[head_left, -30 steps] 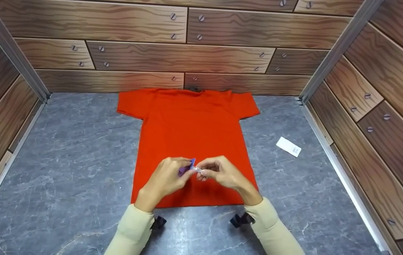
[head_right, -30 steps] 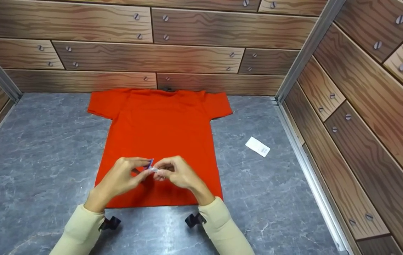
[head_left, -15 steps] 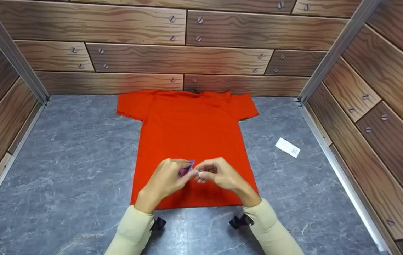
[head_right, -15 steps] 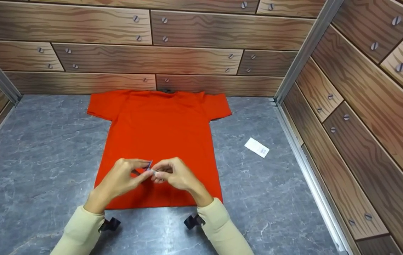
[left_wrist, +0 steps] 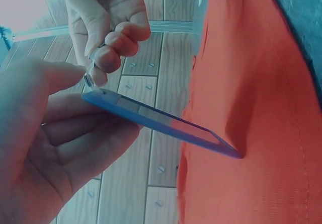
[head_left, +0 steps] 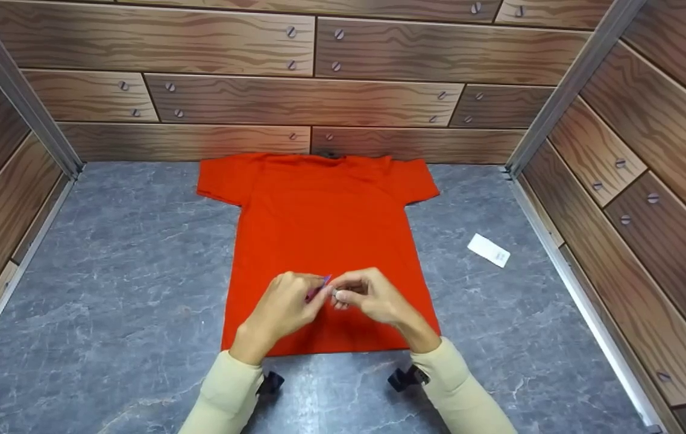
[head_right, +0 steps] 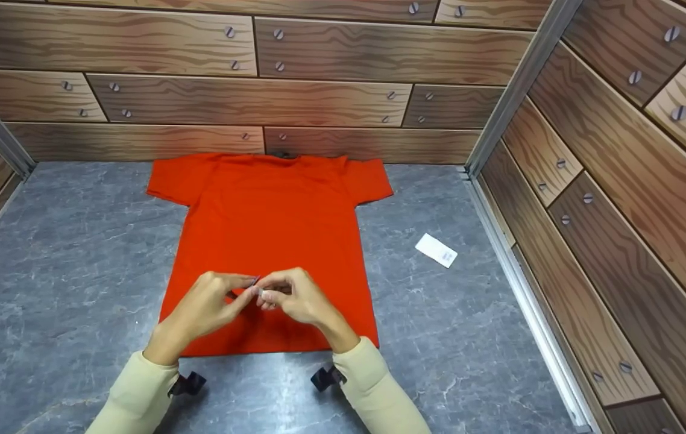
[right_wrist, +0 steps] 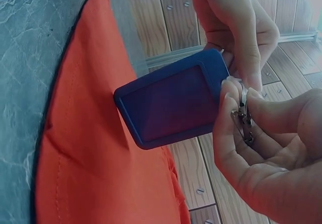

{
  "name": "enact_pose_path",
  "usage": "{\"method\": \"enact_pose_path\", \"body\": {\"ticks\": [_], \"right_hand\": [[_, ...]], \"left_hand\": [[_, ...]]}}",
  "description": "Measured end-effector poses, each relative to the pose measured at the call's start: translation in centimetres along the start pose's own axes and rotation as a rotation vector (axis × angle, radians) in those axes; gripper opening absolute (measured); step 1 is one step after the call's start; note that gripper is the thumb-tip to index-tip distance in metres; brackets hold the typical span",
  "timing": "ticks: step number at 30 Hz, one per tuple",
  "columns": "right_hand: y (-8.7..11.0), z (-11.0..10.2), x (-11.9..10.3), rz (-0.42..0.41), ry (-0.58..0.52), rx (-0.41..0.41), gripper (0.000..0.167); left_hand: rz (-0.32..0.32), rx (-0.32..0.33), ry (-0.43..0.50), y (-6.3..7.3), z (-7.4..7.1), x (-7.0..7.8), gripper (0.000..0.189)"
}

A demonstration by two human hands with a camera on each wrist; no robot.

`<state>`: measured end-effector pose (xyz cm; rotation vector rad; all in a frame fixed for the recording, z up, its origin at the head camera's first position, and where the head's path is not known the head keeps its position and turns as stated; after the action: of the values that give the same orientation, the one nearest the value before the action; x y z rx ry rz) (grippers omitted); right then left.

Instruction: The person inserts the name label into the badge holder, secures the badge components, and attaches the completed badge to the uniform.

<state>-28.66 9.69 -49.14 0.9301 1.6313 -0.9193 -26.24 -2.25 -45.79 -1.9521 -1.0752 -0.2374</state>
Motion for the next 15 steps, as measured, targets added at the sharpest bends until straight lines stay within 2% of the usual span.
{"method": "enact_pose_path", "body": {"ticks": [6, 15], "right_hand": [[-0.1, -0.1, -0.3, -0.018, 0.008, 0.034, 0.018], [-0.1, -0.2, -0.5, -0.018, -0.019, 0.079, 0.019]], "left_hand": [[0.010, 0.026, -0.054, -0.1, -0.3, 0.1, 0.020], [0.029, 0.114, -0.105, -0.3, -1.3, 0.4, 0.023]]}}
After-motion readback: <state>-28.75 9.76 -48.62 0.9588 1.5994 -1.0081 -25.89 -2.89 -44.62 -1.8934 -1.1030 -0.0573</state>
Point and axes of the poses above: each hand's wrist, its own y-axis away from the middle knuckle, its own z-axis out of the palm, x = y × z, the point moved 9 cm from there along -y, towards the middle knuckle, and after that the axes turned 14 degrees about x, right-handed, at the moved point
